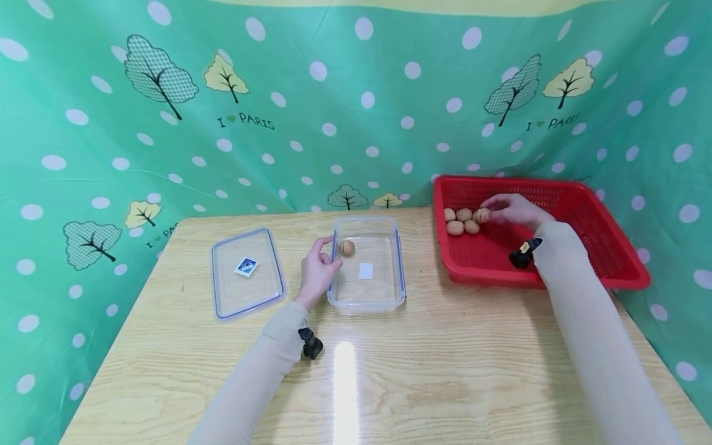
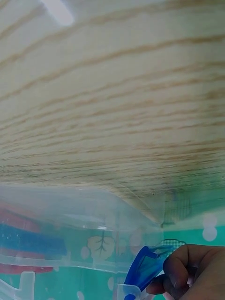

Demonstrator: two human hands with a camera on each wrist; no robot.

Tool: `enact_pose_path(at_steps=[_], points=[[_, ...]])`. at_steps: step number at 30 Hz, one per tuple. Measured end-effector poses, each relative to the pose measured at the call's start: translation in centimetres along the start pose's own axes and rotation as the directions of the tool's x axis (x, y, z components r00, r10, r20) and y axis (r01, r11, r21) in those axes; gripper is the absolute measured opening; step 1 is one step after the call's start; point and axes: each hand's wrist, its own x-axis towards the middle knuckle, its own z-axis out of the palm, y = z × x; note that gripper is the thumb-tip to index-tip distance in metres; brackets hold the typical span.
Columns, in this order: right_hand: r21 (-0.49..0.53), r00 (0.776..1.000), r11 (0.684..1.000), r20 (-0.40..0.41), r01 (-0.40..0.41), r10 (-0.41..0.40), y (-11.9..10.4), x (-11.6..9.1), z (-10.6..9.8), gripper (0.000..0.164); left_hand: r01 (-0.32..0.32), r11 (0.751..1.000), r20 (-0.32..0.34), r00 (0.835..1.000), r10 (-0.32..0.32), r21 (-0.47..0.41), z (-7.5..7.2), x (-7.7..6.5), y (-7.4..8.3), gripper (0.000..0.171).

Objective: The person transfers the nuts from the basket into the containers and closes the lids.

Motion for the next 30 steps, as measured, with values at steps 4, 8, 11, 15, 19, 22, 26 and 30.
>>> enact_pose_path(at_steps=[4,8,11,15,19,22,26,30], points=[[0.030,1.000,1.000,-0.003,-0.001,0.001,-0.8,-0.1,0.0,0.048,-0.001,1.000,0.004,1.000,0.001,-0.002,0.0,0.1,0.0,0.058],[0.061,0.999,0.998,0.010,0.030,-0.030,-2.0,-0.4,0.2,0.051,0.006,1.000,0.006,1.000,-0.006,-0.003,-0.1,0.1,0.1,0.058],[0.088,0.999,0.995,0.009,0.035,-0.036,-2.9,-0.4,0.4,0.053,0.011,1.000,0.008,1.000,-0.011,-0.003,0.0,0.1,0.0,0.058],[0.119,1.000,0.993,0.004,0.019,-0.020,-4.0,-0.5,0.8,0.058,0.012,1.000,0.007,1.000,-0.012,-0.001,0.0,0.0,0.0,0.058],[0.138,0.999,0.990,-0.005,0.043,-0.043,-5.2,-0.9,1.1,0.059,0.008,1.000,0.004,1.000,-0.008,0.002,0.1,0.0,0.0,0.058],[0.138,0.998,0.988,-0.016,0.065,-0.063,-6.3,-1.3,1.4,0.055,0.005,1.000,0.004,1.000,-0.005,0.003,0.1,0.0,0.1,0.058],[0.108,0.994,0.988,-0.036,0.106,-0.103,-7.9,-1.7,1.7,0.055,0.003,1.000,0.001,1.000,-0.003,0.008,0.0,0.0,0.1,0.057],[0.094,0.990,0.986,-0.048,0.138,-0.134,-9.2,-2.0,2.0,0.056,0.006,1.000,0.001,1.000,-0.006,0.010,0.0,-0.2,0.3,0.057]])
